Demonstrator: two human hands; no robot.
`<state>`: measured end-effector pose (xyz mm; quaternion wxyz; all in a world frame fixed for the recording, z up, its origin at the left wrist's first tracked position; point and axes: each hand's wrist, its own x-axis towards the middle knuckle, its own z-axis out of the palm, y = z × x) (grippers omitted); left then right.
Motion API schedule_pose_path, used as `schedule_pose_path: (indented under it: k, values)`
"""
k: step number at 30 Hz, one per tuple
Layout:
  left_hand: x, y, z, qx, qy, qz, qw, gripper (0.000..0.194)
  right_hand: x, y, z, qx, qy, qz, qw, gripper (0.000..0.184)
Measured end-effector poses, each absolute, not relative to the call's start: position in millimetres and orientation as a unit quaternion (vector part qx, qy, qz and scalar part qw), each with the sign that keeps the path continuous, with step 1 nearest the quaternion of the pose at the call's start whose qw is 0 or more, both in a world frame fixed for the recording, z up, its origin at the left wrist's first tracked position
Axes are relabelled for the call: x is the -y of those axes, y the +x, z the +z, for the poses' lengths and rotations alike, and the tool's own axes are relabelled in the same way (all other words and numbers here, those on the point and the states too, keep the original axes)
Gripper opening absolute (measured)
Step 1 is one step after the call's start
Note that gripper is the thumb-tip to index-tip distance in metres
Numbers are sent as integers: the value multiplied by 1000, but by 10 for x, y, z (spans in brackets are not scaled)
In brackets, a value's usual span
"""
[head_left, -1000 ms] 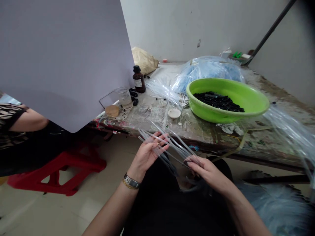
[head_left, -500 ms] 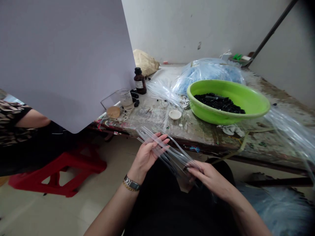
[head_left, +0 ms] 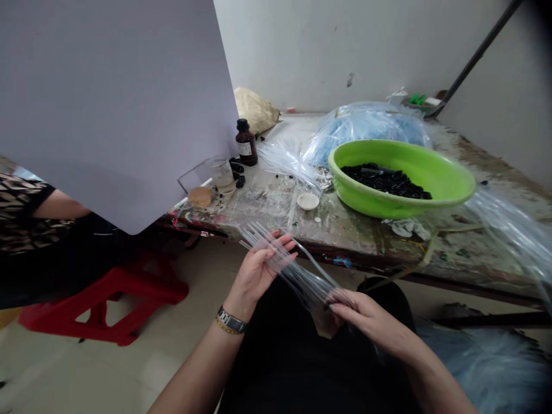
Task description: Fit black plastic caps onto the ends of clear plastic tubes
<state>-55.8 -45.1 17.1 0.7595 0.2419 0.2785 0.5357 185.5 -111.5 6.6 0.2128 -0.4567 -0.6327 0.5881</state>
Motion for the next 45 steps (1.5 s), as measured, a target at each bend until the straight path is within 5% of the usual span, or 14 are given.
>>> schedule_pose_path:
  k: [19,32,45]
  values:
    - [512,-440,129,-266,205,545,768,28,1150,1827,-48,605,-481,587,240,29]
    - [428,-415,10,-341,76,557,753,16,1162,1783,33,692,-485,511,156,13]
    - [367,-309,-152,-354,37,608,709,58,1190,1821,-60,669,-483,540,164,35]
